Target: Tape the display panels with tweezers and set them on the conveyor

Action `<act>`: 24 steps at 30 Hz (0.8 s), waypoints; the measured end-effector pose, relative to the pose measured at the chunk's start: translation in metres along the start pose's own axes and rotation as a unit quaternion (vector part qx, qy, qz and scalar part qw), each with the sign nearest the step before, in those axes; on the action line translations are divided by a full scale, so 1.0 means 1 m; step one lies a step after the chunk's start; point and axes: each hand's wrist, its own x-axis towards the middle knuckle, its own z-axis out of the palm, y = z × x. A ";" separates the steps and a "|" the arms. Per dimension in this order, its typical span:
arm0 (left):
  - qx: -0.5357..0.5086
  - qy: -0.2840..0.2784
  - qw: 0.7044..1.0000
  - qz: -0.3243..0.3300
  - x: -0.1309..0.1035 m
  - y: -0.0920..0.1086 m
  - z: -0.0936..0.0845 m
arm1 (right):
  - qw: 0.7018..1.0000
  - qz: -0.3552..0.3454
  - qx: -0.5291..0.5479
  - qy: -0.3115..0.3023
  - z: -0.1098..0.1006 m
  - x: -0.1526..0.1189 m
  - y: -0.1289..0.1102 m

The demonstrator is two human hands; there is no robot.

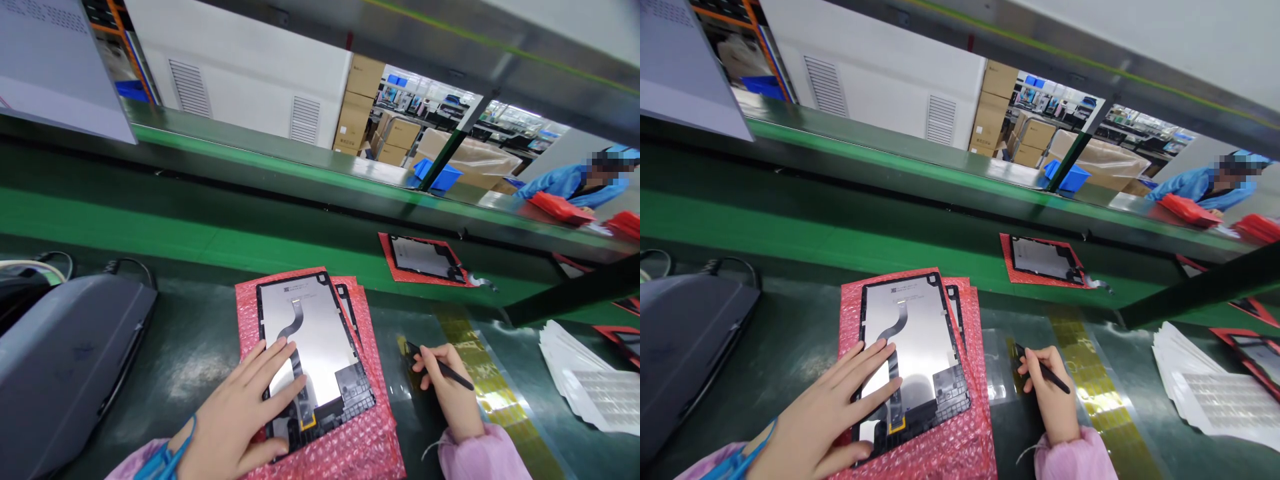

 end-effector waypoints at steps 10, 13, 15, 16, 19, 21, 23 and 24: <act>-0.013 -0.003 1.000 0.002 0.000 -0.001 0.001 | 0.999 0.017 -0.003 -0.026 -0.005 0.002 0.000; -0.011 0.002 1.000 0.006 0.001 -0.001 0.001 | 0.999 0.017 0.012 -0.029 -0.004 0.004 0.002; -0.009 0.006 1.000 0.009 0.001 -0.002 0.001 | 0.999 0.012 0.027 -0.022 -0.003 0.006 0.002; -0.008 0.005 1.000 0.013 0.001 -0.003 0.001 | 0.999 0.010 0.035 -0.017 -0.003 0.006 0.002; 0.003 -0.013 0.999 0.033 0.000 -0.007 0.000 | 0.998 0.003 0.061 -0.007 -0.004 0.005 -0.001; 0.010 -0.027 0.999 0.045 -0.001 -0.009 -0.001 | 0.997 -0.002 0.081 -0.005 -0.004 -0.002 -0.003; 0.006 -0.034 0.998 0.044 -0.002 -0.008 -0.001 | 0.994 -0.012 0.108 -0.010 -0.003 -0.013 -0.006; 0.001 -0.036 0.999 0.041 -0.003 -0.007 -0.001 | 0.993 -0.020 0.116 -0.019 -0.001 -0.020 -0.007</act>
